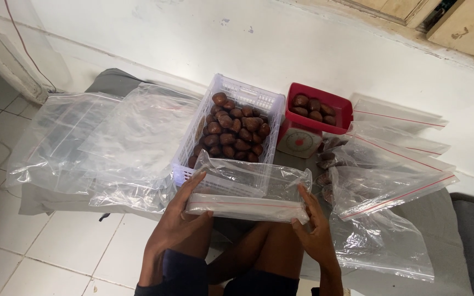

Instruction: Weighing snake fruits on a scale and packing them into plastic zip-lock bags.

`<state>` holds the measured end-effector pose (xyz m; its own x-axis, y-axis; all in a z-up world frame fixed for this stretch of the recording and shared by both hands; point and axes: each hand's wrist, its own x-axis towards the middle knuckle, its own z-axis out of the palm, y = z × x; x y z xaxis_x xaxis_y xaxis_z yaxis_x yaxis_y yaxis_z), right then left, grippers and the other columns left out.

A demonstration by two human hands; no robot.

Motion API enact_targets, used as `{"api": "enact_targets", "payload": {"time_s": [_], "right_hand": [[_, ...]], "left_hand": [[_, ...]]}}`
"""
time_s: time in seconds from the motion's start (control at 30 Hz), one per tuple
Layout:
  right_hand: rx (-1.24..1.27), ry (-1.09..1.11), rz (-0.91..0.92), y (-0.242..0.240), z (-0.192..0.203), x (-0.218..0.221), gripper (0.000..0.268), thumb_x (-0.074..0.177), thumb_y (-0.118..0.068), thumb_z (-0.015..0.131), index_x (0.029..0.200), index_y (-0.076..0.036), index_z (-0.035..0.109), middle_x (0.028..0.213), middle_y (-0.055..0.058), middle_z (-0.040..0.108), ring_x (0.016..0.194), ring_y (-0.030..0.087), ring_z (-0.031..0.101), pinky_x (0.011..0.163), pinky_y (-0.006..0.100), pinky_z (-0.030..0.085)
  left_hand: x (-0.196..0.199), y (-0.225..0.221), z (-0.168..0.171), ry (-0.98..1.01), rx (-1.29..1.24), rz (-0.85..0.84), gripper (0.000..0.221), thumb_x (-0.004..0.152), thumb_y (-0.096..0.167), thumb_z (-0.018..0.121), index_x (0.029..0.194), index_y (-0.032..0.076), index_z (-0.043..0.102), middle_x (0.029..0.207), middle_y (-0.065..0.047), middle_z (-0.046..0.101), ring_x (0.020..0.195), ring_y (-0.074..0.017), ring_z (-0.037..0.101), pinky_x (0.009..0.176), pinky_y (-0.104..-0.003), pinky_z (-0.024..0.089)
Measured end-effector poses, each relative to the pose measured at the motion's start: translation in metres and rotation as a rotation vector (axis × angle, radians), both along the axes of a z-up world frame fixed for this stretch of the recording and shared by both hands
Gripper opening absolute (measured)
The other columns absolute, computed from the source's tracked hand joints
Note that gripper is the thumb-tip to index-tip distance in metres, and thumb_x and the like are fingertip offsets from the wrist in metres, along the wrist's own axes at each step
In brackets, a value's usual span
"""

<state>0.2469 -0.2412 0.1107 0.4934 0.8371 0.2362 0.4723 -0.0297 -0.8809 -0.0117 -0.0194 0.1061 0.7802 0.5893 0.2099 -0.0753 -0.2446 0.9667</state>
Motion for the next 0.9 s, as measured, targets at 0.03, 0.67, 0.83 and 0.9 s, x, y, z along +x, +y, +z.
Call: {"api": "enact_targets", "payload": {"time_s": [0.03, 0.67, 0.83, 0.9], "right_hand": [[0.017, -0.012, -0.012, 0.001, 0.0, 0.0, 0.068, 0.091, -0.008, 0.06, 0.156, -0.008, 0.039, 0.165, 0.012, 0.039, 0.156, 0.027, 0.032, 0.124, 0.041, 0.032], [0.27, 0.242, -0.188, 0.058, -0.023, 0.029, 0.057, 0.089, -0.004, 0.074, 0.142, -0.001, 0.056, 0.144, 0.013, 0.056, 0.101, 0.014, 0.063, 0.086, 0.03, 0.057], [0.148, 0.134, -0.081, 0.044, -0.036, 0.054, 0.075, 0.083, 0.004, 0.069, 0.153, -0.008, 0.045, 0.144, 0.012, 0.053, 0.099, 0.016, 0.065, 0.08, 0.031, 0.057], [0.061, 0.076, -0.064, 0.045, -0.028, 0.047, 0.08, 0.083, 0.002, 0.068, 0.157, -0.011, 0.04, 0.142, 0.014, 0.053, 0.1, 0.019, 0.066, 0.077, 0.034, 0.057]], "left_hand": [[0.001, 0.0, -0.001, 0.067, -0.005, 0.051, 0.076, 0.087, 0.011, 0.076, 0.154, 0.022, 0.041, 0.168, -0.009, 0.033, 0.158, -0.0264, 0.024, 0.125, -0.044, 0.023], [0.017, 0.026, 0.026, 0.471, 0.618, 0.19, 0.029, 0.102, 0.036, 0.054, 0.128, 0.023, 0.057, 0.106, -0.009, 0.075, 0.103, -0.0335, 0.073, 0.091, -0.052, 0.054], [0.014, 0.054, 0.029, 0.498, 0.66, 0.199, 0.036, 0.102, 0.036, 0.053, 0.134, 0.024, 0.046, 0.101, -0.006, 0.079, 0.093, -0.0286, 0.076, 0.088, -0.05, 0.054], [0.018, 0.058, 0.035, 0.495, 0.666, 0.226, 0.036, 0.103, 0.037, 0.052, 0.135, 0.023, 0.044, 0.101, -0.006, 0.078, 0.091, -0.0274, 0.077, 0.089, -0.049, 0.053]]}}
